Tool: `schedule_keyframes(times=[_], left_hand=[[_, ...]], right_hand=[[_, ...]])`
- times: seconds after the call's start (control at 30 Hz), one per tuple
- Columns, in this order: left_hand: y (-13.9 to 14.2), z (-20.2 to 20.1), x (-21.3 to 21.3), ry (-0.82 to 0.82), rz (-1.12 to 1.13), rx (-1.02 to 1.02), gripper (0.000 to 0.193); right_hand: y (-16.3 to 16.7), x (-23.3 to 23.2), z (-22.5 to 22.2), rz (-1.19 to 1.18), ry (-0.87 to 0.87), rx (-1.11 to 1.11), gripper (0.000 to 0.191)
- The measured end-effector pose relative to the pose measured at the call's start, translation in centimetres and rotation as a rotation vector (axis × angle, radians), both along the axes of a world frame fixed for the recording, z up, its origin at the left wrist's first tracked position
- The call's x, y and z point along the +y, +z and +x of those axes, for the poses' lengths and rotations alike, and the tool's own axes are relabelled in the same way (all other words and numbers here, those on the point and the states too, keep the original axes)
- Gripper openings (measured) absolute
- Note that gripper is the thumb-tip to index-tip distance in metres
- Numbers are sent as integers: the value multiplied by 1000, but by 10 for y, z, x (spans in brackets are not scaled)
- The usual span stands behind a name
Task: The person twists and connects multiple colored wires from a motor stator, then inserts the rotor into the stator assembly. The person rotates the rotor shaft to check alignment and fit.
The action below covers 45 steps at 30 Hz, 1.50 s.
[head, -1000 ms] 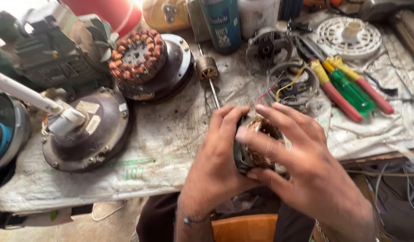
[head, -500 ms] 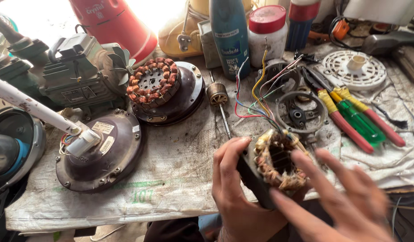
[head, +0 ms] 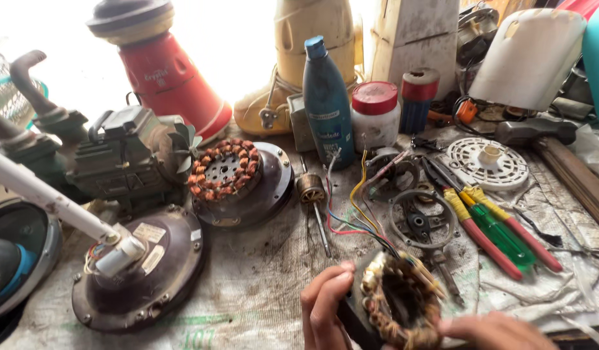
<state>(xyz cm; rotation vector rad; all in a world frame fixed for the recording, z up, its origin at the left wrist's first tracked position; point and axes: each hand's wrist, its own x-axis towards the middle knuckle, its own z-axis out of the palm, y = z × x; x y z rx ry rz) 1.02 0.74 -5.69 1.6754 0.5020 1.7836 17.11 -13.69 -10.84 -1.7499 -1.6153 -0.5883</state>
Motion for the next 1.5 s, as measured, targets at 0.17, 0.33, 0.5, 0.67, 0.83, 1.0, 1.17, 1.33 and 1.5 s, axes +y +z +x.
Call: schedule_keyframes(times=[0.17, 0.33, 0.5, 0.67, 0.83, 1.0, 1.17, 1.33, 1.5], left_hand=[[21, 3, -6, 143, 82, 70, 38], [24, 22, -7, 397, 363, 65, 41], [2, 13, -19, 404, 290, 332, 53], [11, 8, -20, 246, 25, 145, 84], [26, 4, -18, 223, 26, 134, 92], [32, 12, -23, 313, -4, 144, 60], [37, 7, -21, 341, -22, 139, 56], [27, 3, -19, 255, 128, 257, 49], [21, 8, -12, 357, 255, 325, 62]], right_hand=[[43, 7, -17, 0, -101, -248, 31], [86, 69, -100, 289, -490, -354, 25], [42, 62, -96, 264, -414, -133, 32], [18, -1, -27, -139, -195, -405, 39], [121, 5, -26, -160, 44, -384, 50], [129, 83, -127, 303, -359, -161, 32], [102, 37, -75, -34, -258, -549, 52], [98, 46, -83, 52, -127, -382, 45], [43, 77, -126, 216, -503, -335, 47]])
